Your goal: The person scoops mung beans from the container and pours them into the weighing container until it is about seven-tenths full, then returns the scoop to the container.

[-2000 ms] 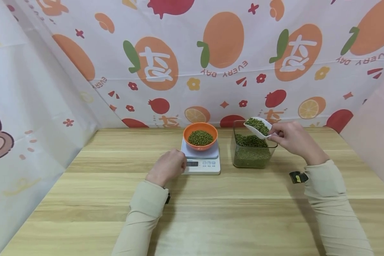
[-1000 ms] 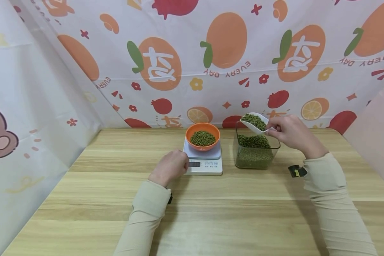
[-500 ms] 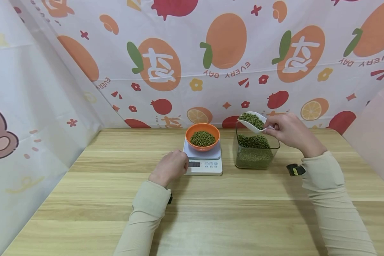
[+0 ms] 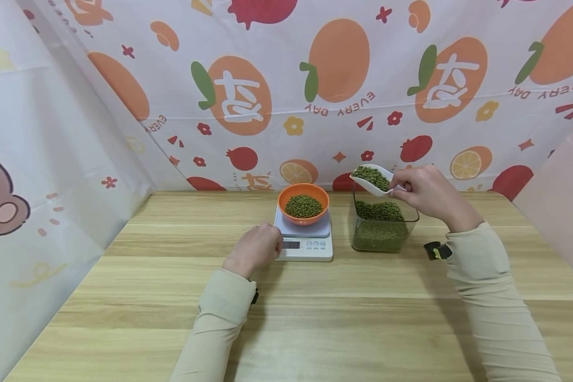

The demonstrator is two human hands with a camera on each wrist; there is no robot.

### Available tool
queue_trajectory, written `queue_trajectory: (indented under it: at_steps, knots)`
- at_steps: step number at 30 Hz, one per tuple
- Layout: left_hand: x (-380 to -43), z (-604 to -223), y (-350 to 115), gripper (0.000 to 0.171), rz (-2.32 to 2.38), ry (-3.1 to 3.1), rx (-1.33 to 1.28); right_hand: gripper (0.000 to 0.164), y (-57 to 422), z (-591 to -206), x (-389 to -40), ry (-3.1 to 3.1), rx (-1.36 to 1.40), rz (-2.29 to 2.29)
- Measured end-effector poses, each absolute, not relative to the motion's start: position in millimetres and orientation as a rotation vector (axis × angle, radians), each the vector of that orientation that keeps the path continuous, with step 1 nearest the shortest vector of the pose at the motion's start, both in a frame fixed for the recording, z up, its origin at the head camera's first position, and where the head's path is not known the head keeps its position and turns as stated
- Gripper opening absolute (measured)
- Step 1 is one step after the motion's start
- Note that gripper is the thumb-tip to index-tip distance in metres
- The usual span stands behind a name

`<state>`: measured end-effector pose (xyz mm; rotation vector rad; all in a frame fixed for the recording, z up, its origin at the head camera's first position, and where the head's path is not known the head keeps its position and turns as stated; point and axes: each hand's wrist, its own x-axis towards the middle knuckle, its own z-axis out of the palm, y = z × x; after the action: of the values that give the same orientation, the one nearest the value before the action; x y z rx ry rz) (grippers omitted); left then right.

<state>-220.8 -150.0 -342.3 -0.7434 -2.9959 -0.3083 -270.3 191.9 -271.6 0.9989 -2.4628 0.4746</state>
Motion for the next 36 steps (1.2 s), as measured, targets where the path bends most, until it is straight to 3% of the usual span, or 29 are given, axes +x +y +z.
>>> queue_trajectory:
  at_steps: [36]
  knots:
    - [-221,-344,-150,0.029,-0.323,-3.022,-0.724,0.005,168,-264,-274,-2.502,1.024,0.516]
